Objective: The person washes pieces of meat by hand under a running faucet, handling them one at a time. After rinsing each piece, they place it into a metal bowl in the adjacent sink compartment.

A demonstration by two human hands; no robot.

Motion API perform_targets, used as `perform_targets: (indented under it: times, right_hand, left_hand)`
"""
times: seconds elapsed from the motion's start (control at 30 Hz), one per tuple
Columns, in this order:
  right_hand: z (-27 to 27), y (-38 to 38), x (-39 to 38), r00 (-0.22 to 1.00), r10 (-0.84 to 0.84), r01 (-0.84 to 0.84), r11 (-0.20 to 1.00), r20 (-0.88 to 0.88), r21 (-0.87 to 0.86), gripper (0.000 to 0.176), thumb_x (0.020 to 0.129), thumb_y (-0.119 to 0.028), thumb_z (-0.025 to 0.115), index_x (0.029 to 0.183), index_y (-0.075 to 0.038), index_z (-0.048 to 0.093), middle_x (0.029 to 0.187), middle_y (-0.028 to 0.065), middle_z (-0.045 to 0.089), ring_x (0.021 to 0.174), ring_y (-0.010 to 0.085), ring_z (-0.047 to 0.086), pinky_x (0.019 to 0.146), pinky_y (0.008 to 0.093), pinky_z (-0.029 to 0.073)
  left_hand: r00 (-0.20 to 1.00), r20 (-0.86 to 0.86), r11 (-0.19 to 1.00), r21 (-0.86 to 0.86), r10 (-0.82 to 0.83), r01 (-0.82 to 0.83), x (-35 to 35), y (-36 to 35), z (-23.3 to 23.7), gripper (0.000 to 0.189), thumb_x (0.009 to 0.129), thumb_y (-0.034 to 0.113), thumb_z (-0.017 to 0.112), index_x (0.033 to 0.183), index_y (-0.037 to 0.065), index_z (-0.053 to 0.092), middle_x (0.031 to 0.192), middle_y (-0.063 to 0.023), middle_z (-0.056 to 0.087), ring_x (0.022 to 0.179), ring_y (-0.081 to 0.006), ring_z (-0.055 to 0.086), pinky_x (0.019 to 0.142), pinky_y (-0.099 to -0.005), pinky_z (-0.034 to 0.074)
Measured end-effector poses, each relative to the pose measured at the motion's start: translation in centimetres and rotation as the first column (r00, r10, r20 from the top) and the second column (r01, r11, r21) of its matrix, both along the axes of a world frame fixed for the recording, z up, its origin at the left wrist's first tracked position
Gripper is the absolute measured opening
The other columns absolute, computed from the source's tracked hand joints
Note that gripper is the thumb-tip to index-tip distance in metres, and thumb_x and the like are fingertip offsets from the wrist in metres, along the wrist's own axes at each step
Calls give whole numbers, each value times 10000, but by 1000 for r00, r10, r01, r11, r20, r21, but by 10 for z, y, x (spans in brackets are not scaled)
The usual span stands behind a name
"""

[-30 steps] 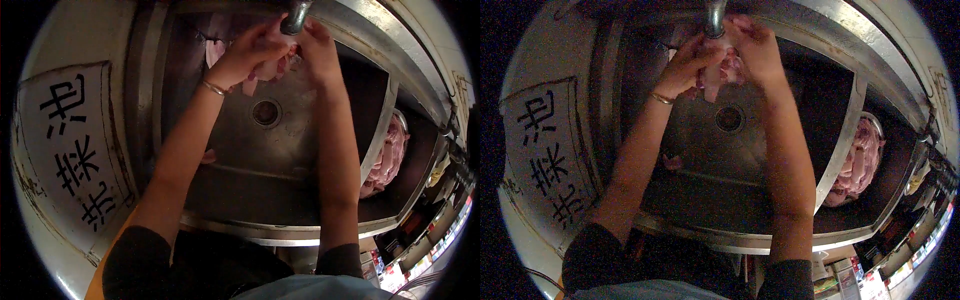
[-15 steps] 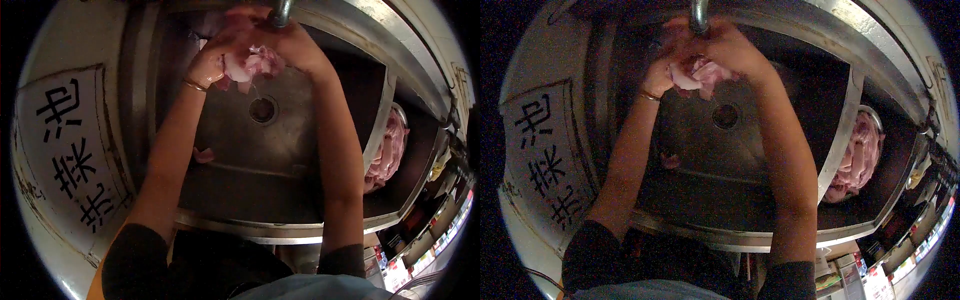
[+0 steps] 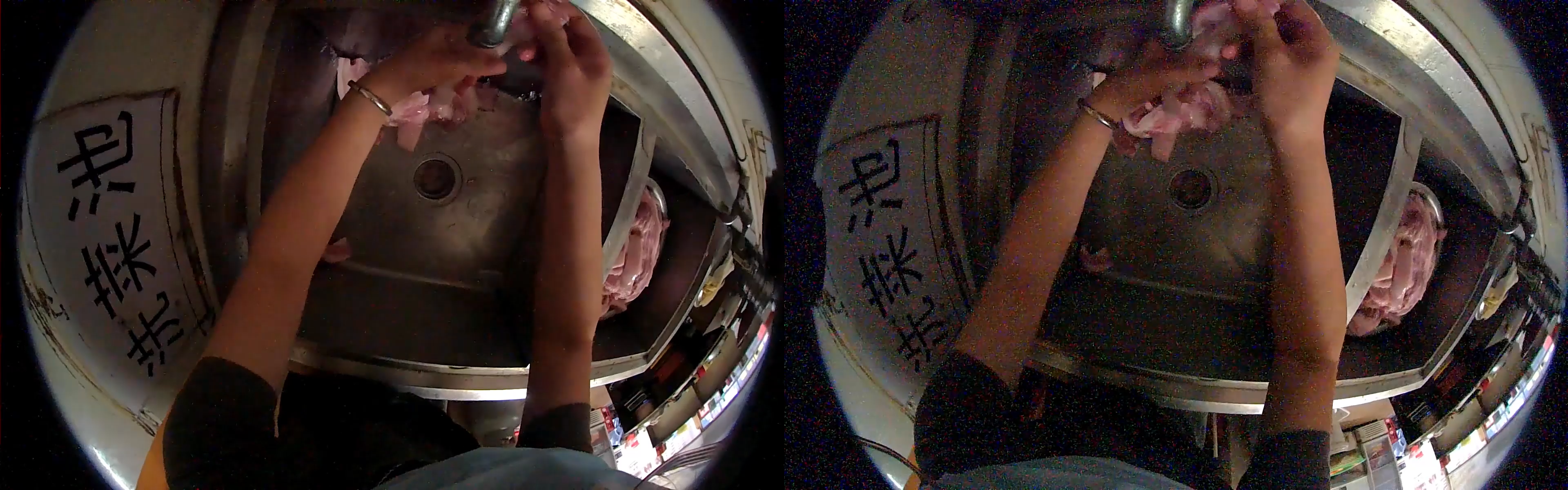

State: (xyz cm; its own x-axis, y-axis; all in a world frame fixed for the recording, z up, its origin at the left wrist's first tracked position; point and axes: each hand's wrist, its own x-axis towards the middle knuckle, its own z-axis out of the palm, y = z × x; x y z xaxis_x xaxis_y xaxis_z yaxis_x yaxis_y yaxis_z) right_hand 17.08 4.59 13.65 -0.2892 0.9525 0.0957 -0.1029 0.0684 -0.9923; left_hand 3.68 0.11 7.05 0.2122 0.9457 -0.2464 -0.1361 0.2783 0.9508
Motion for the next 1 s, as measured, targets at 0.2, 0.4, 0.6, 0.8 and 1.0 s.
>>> perform_targets:
  times: [0.2, 0.4, 0.6, 0.8, 1.0]
  right_hand:
    - [-12, -3, 16, 985, -103, 98, 994, -139, -44, 227, 836, -193, 552, 987, -24, 549, 726, -1, 550, 577, 59, 471, 512, 194, 379]
    - [-39, -18, 23, 991, -134, 135, 975, 16, -175, 345, 772, -247, 638, 1021, -22, 560, 847, 40, 594, 738, 96, 543, 664, 221, 437]
    - [-49, -22, 36, 942, 304, -244, 910, 139, -336, 455, 711, -272, 686, 1044, 5, 545, 836, 43, 603, 719, 91, 548, 636, 207, 436]
    - [-44, -20, 25, 962, 173, -255, 841, -209, -478, 326, 808, -290, 559, 1018, -42, 543, 796, 20, 586, 658, 94, 543, 512, 192, 419]
    - [-47, -24, 0, 926, 44, -281, 746, -376, -604, 241, 811, -235, 577, 987, -77, 534, 868, 50, 565, 677, 126, 554, 550, 230, 465]
  left_hand:
    - [953, 298, 998, -30, 61, -55, -13, -5, -14, 371, 755, 157, 632, 1080, 36, 502, 813, -43, 556, 703, -94, 531, 591, -256, 447]
    - [817, 517, 964, -203, 256, -173, -10, -21, -15, 303, 776, 116, 595, 1050, 33, 499, 868, -25, 553, 720, -95, 521, 600, -239, 443]
    - [767, 605, 971, -43, 212, -235, -16, -22, -21, 316, 776, 93, 584, 1075, 49, 490, 966, -39, 543, 758, -93, 513, 614, -217, 436]
    - [384, -691, 673, 711, 612, 207, -23, -32, -64, 342, 764, 56, 549, 1100, 46, 488, 1086, -95, 515, 931, -181, 518, 753, -281, 440]
    - [857, -381, 919, 322, 347, -229, 1, -35, -25, 325, 750, 50, 563, 1068, 27, 495, 1037, -86, 536, 951, -194, 522, 823, -303, 414]
